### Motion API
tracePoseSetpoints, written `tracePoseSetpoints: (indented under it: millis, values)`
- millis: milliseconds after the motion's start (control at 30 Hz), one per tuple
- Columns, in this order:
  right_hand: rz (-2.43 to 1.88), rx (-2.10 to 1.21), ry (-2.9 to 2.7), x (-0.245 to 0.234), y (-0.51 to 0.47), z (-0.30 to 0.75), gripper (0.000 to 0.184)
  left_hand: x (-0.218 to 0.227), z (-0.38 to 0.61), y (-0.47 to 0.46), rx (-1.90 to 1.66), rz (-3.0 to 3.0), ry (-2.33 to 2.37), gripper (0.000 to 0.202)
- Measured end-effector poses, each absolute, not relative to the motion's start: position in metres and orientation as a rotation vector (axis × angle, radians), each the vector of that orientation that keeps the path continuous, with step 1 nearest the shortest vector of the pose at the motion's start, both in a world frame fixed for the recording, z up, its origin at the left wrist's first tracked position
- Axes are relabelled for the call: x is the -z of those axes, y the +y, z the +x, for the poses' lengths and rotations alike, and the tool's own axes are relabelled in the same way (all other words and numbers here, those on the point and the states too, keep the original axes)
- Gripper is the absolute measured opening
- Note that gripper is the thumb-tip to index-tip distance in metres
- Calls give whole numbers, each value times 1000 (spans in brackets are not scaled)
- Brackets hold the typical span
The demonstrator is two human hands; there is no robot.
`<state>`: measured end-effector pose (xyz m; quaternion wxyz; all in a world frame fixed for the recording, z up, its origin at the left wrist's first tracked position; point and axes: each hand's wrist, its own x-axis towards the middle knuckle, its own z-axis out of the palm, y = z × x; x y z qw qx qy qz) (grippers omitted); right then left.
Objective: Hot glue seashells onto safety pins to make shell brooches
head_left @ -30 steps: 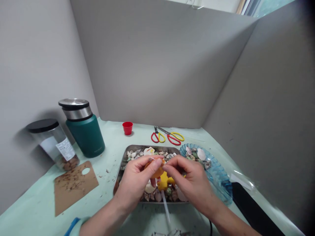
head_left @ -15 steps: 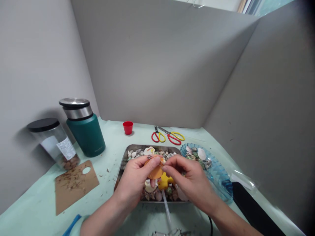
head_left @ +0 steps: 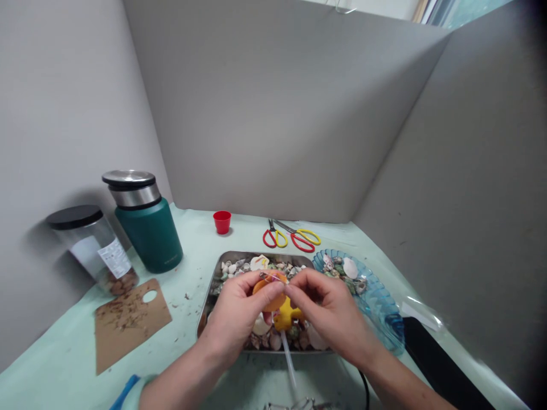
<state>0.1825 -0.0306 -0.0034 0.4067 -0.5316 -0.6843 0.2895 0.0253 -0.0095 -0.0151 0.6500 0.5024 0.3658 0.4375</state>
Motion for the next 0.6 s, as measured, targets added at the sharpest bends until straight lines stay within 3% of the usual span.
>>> tracePoseSetpoints:
  millis: [600]
  values:
    - [-1261, -535, -1821, 2, -33, 182, 22, 10, 23, -11, -1088, 1239, 884, 23]
